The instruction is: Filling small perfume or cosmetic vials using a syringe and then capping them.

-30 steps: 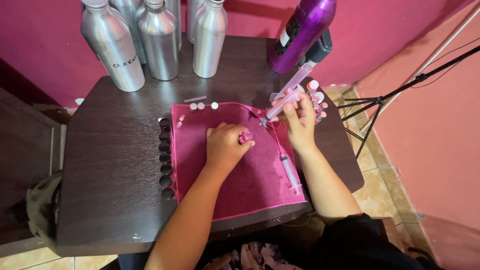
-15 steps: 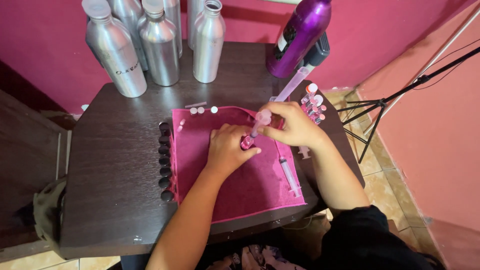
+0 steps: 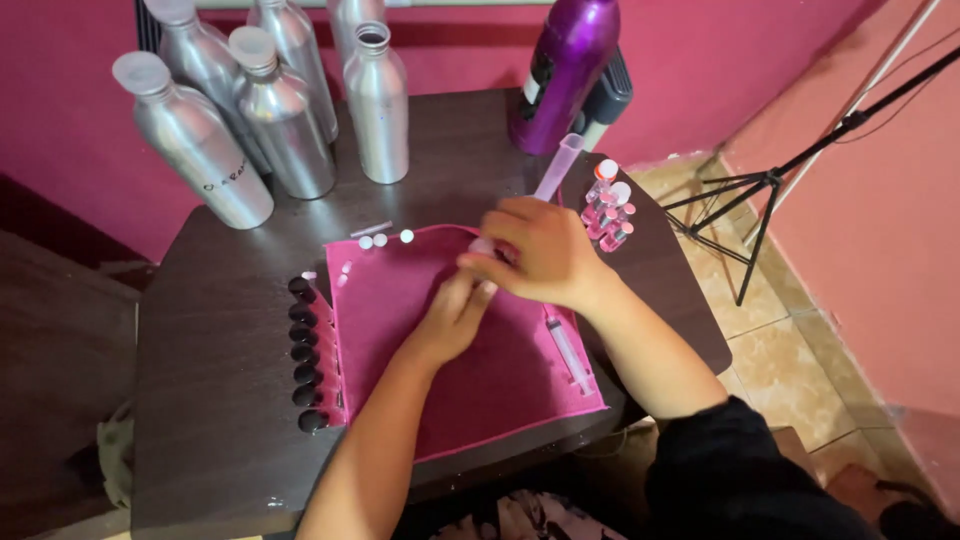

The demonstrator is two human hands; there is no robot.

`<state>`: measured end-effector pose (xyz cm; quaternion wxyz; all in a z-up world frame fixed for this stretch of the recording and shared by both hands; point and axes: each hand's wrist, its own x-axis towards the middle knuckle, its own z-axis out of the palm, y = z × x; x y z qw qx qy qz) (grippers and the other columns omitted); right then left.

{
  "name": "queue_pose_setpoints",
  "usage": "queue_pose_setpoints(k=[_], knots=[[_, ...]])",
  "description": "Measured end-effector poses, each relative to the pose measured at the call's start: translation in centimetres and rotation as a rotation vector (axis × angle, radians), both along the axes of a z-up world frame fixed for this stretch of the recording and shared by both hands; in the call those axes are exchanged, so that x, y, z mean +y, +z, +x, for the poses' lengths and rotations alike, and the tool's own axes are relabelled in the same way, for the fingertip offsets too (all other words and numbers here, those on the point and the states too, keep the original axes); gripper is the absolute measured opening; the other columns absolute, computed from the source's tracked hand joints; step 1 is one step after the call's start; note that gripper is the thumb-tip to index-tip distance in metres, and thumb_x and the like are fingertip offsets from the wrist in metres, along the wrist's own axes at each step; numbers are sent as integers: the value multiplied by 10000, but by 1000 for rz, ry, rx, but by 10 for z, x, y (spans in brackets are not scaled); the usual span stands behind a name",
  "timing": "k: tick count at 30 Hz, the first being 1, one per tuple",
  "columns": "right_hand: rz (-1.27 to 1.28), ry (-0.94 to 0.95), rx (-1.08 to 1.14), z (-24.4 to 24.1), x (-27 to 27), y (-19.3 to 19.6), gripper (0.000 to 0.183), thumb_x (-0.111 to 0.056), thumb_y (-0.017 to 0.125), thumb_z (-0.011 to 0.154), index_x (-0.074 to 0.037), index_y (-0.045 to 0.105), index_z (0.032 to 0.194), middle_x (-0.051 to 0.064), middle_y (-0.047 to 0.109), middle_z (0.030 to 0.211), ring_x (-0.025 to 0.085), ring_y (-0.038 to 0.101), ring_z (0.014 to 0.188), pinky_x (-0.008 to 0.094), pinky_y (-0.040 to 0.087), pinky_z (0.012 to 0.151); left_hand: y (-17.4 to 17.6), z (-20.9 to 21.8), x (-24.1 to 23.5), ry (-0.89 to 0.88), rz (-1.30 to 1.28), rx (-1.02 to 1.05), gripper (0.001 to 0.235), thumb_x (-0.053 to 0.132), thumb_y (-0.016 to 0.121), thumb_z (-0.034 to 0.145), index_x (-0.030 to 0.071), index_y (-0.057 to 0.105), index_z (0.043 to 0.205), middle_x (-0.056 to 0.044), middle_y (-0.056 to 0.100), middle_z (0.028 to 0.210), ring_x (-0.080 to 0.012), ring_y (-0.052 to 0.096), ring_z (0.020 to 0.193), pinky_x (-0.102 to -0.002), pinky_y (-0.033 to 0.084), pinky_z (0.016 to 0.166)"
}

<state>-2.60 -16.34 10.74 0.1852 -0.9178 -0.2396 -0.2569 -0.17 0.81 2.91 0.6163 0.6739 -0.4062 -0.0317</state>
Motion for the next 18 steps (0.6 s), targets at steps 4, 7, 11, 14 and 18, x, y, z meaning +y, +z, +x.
queue_pose_setpoints(k=[4, 7, 11, 14, 18], knots=[[-257, -101, 71, 16, 7, 20, 455, -549, 620, 915, -180, 505, 675, 54, 520, 632, 317, 630, 635, 432, 501, 585, -90, 27, -18, -152, -71, 171, 472, 338, 341, 1109, 11, 597, 1334, -240, 672, 1247, -361, 625, 1201, -533, 459, 1065], [-379, -153, 205, 20, 16, 24, 518, -648, 620, 860, -172, 626, 656, 37, 608, 592, 326, 693, 620, 464, 544, 578, -113, 28, -23, -132, -100, 230, 499, 372, 355, 1121, 40, 555, 1435, -170, 625, 1368, -324, 576, 1297, -491, 415, 1140], [-321, -173, 78, 29, 18, 8, 549, -648, 644, 877, -188, 622, 578, 50, 596, 507, 336, 691, 559, 450, 536, 524, -74, 12, -22, -54, -82, 245, 322, 323, 462, 1108, 38, 609, 1082, -108, 635, 911, -256, 626, 911, -441, 503, 899], [-318, -178, 137, 31, 15, -1, 493, -679, 667, 821, -233, 674, 611, 45, 619, 523, 332, 712, 602, 452, 548, 559, -71, 6, -23, -60, -91, 299, 271, 305, 542, 1090, 106, 612, 920, 16, 585, 753, -144, 598, 753, -328, 521, 763], [-310, -223, 258, 37, 7, -1, 374, -618, 675, 809, -277, 732, 667, 43, 650, 553, 335, 732, 651, 440, 565, 637, -70, 0, -38, -40, -220, 317, 202, 240, 547, 1090, 110, 609, 949, 45, 552, 794, -87, 553, 784, -269, 482, 764]])
